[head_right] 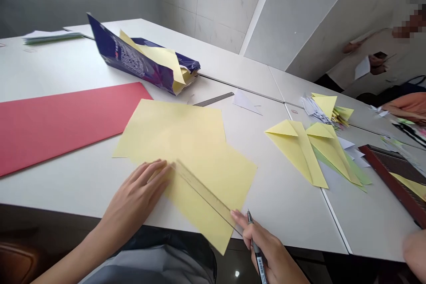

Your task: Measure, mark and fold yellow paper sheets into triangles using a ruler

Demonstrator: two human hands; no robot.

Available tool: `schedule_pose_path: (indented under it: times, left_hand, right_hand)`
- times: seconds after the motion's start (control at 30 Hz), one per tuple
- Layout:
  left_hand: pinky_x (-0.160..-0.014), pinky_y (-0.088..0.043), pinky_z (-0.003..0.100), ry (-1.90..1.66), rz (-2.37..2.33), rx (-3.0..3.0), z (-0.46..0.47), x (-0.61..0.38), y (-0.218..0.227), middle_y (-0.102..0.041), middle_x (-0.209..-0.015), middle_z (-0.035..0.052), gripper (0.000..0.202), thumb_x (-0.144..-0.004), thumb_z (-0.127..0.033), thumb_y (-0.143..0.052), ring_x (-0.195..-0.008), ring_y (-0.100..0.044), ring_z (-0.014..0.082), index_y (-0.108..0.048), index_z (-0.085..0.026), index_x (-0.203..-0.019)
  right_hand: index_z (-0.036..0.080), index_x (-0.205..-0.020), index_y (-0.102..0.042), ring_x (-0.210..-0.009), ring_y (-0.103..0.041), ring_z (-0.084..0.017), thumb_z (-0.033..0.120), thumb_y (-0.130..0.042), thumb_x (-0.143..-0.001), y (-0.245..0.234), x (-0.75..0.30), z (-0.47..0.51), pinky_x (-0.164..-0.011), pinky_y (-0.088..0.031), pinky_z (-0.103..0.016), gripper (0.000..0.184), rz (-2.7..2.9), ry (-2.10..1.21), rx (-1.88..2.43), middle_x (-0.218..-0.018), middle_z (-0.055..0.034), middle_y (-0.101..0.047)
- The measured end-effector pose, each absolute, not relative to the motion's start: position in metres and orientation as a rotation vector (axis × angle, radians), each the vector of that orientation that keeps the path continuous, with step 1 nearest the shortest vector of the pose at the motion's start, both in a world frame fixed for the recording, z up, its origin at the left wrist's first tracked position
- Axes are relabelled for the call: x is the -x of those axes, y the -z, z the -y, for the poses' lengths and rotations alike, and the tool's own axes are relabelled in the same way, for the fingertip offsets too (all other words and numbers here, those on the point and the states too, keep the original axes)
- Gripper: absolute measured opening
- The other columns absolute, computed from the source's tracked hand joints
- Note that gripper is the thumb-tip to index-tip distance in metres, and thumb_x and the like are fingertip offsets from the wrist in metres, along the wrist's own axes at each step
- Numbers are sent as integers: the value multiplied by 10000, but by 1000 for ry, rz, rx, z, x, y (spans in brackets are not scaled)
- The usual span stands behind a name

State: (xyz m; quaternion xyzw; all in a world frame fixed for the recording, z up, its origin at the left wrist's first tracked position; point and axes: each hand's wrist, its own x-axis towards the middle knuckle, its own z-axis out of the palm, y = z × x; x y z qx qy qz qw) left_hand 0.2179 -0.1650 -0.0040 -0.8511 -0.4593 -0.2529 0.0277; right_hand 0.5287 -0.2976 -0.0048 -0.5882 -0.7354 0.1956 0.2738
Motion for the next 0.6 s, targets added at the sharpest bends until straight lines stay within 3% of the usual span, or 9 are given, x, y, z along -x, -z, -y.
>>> schedule_pose_path:
  times: [0.07, 0.17, 0.33, 0.43, 0.5, 0.6]
  left_hand:
    - [-1002, -476, 452, 771, 1382, 2619, 163, -218, 6, -622, -1214, 91, 347, -995, -277, -364, -1179, -557, 261, -525, -187, -1290]
    - [-976, -492, 454, 717, 1363, 2582, 166, -228, 8, -613, -1214, 124, 372, -985, -286, -392, -1169, -556, 288, -521, -136, -1300]
    - [-974, -503, 463, 688, 1309, 2613, 179, -242, 12, -587, -1278, 140, 399, -982, -314, -410, -1214, -538, 304, -525, -147, -1325]
    - [-1043, -458, 498, 638, 1259, 2704, 173, -233, 11, -551, -1379, 109, 403, -1004, -294, -341, -1305, -492, 291, -509, -202, -1358]
    - [-1061, -447, 487, 603, 1225, 2784, 163, -226, 6, -530, -1417, 93, 411, -1012, -280, -297, -1345, -461, 278, -517, -216, -1354]
    - [-1033, -473, 441, 537, 1245, 2857, 145, -223, -4, -590, -1333, 96, 402, -1018, -343, -289, -1303, -499, 264, -613, -204, -1210]
  right_hand:
    - [280, -720, -485, -1183, -631, -263, 324, -499, -894, 4, -533, 298, -920, -589, -389, 180, 1834, -599, 1625, -1027, -62, -758]
    - [274, -727, -494, -1189, -634, -270, 349, -482, -923, -5, -540, 291, -875, -616, -397, 210, 1713, -629, 1618, -1084, -47, -745]
    - [245, -759, -465, -1232, -610, -269, 187, -427, -930, -25, -533, 262, -884, -585, -381, 184, 1874, -496, 1483, -1324, -68, -636]
    - [241, -764, -452, -1211, -616, -265, 126, -439, -890, -29, -529, 230, -839, -561, -366, 170, 2007, -439, 1442, -1280, -95, -655]
    - [242, -763, -448, -1118, -653, -253, 129, -462, -871, -29, -530, 204, -775, -544, -341, 156, 2035, -396, 1421, -1224, -100, -680]
    - [239, -776, -434, -778, -642, -167, 167, -489, -877, -28, -534, 164, -693, -495, -308, 136, 2063, -297, 1417, -1324, -103, -632]
